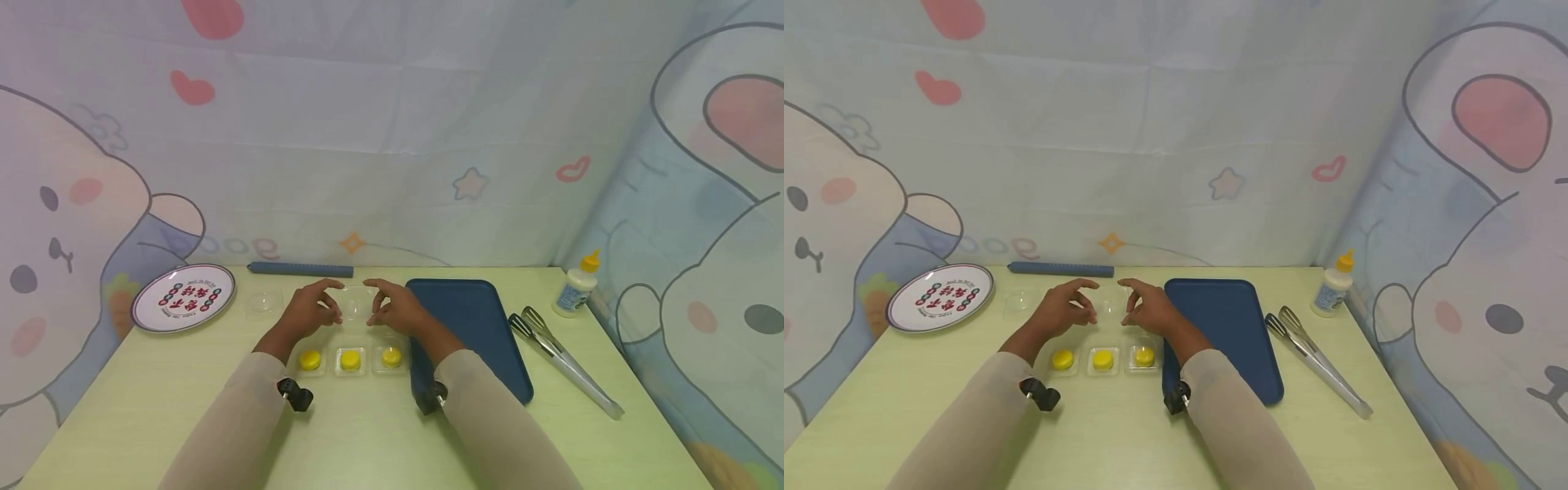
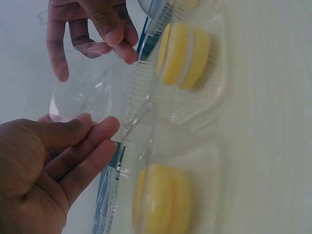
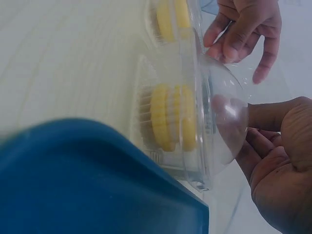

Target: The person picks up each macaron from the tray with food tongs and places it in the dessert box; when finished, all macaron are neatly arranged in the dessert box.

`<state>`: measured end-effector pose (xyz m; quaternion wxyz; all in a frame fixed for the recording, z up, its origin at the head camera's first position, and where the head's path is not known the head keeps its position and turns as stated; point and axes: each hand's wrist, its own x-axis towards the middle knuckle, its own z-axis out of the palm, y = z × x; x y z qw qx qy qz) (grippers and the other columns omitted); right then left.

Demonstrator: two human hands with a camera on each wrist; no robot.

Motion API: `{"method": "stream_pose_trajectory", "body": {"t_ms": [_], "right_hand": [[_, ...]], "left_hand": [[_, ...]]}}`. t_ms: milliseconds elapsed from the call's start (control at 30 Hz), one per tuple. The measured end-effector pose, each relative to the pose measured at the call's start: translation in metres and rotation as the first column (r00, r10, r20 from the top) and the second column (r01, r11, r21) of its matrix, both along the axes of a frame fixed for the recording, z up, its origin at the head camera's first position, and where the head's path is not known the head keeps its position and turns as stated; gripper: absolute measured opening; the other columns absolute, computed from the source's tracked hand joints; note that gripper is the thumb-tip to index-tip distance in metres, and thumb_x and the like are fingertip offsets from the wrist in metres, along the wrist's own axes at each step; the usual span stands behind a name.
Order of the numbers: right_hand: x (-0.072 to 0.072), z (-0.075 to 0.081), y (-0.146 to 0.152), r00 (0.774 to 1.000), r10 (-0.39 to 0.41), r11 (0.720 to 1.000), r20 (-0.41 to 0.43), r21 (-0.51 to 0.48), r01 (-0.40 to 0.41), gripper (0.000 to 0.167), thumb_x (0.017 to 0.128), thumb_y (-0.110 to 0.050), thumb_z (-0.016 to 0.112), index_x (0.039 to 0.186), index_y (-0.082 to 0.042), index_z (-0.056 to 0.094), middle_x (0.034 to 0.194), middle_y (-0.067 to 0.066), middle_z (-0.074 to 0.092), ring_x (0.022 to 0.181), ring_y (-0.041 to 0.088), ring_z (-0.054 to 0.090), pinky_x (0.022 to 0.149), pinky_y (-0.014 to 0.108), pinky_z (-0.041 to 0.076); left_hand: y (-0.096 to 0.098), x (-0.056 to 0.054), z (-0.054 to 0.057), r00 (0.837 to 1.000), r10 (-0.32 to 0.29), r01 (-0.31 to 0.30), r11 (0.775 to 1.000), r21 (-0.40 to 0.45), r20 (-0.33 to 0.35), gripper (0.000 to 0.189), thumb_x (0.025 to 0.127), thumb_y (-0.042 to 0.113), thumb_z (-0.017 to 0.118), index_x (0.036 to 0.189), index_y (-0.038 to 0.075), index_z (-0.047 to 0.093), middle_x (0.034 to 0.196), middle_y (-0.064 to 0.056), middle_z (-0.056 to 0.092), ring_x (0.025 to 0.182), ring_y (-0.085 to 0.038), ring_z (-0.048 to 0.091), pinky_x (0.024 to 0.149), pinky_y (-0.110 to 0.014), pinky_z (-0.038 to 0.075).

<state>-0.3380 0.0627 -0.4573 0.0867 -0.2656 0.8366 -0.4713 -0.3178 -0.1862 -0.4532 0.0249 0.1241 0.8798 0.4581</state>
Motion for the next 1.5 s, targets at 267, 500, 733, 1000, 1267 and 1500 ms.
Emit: {"method": "stream_pose_trajectory", "body": {"t_ms": [267,500,733,1000,1267,1500], "right_hand": [[0.0,-0.004,0.005,1.0,0.023,1.0,0.003,-0.015,-0.023,0.055,0.102,0.005,0.07,0.155,-0.007,0.061,0.105,0.017,0.073,0.095,0.032,0.083,0.084,0.037,0.068],[0.0,-0.007,0.008,1.0,0.028,0.999,-0.006,-0.016,-0.028,0.045,0.111,-0.009,0.062,0.156,-0.007,0.06,0.123,0.024,0.074,0.1,0.036,0.082,0.09,0.039,0.068],[0.004,-0.004,0.007,0.999,0.007,1.0,-0.032,0.011,-0.007,0.046,0.117,-0.034,0.054,0.153,-0.008,0.064,0.127,0.023,0.077,0.103,0.033,0.082,0.093,0.04,0.067],[0.012,-0.001,0.006,0.998,-0.018,0.997,-0.06,0.073,0.022,0.045,0.113,-0.043,0.059,0.136,-0.009,0.077,0.117,0.011,0.084,0.109,0.03,0.081,0.101,0.049,0.064],[0.02,-0.001,0.011,1.0,0.002,0.998,-0.014,0.057,-0.001,0.039,0.107,-0.046,0.069,0.129,-0.016,0.08,0.133,0.006,0.078,0.125,0.03,0.075,0.109,0.051,0.06],[0.024,-0.003,0.015,0.999,0.044,0.999,0.017,0.031,-0.044,0.052,0.105,-0.041,0.073,0.144,-0.007,0.071,0.145,0.013,0.073,0.138,0.035,0.069,0.118,0.053,0.054]], "left_hand": [[-0.004,0.004,-0.004,1.0,-0.027,0.027,0.998,0.057,0.0,0.038,0.108,0.004,0.065,0.146,-0.002,0.066,0.12,-0.03,0.077,0.103,-0.039,0.083,0.089,-0.044,0.069],[-0.01,0.006,-0.005,0.997,-0.081,0.08,0.994,0.077,0.002,0.041,0.115,0.02,0.058,0.148,-0.003,0.065,0.126,-0.03,0.076,0.11,-0.041,0.081,0.095,-0.049,0.067],[-0.013,0.008,-0.001,0.996,-0.086,0.081,0.99,0.115,0.037,0.051,0.114,0.037,0.059,0.14,-0.006,0.069,0.132,-0.03,0.074,0.115,-0.042,0.08,0.093,-0.049,0.067],[-0.023,0.014,-0.004,0.989,-0.143,0.138,0.983,0.121,0.034,0.049,0.113,0.031,0.063,0.142,-0.009,0.065,0.139,-0.03,0.07,0.126,-0.042,0.074,0.102,-0.049,0.065],[-0.032,0.022,-0.004,0.982,-0.186,0.186,0.982,-0.032,0.02,0.051,0.111,0.035,0.064,0.146,-0.002,0.067,0.144,-0.02,0.072,0.137,-0.04,0.068,0.118,-0.059,0.053],[-0.034,0.025,-0.008,0.969,-0.249,0.249,0.968,-0.021,0.003,0.05,0.109,0.027,0.069,0.147,-0.005,0.064,0.145,-0.023,0.07,0.137,-0.042,0.067,0.117,-0.059,0.053]]}}
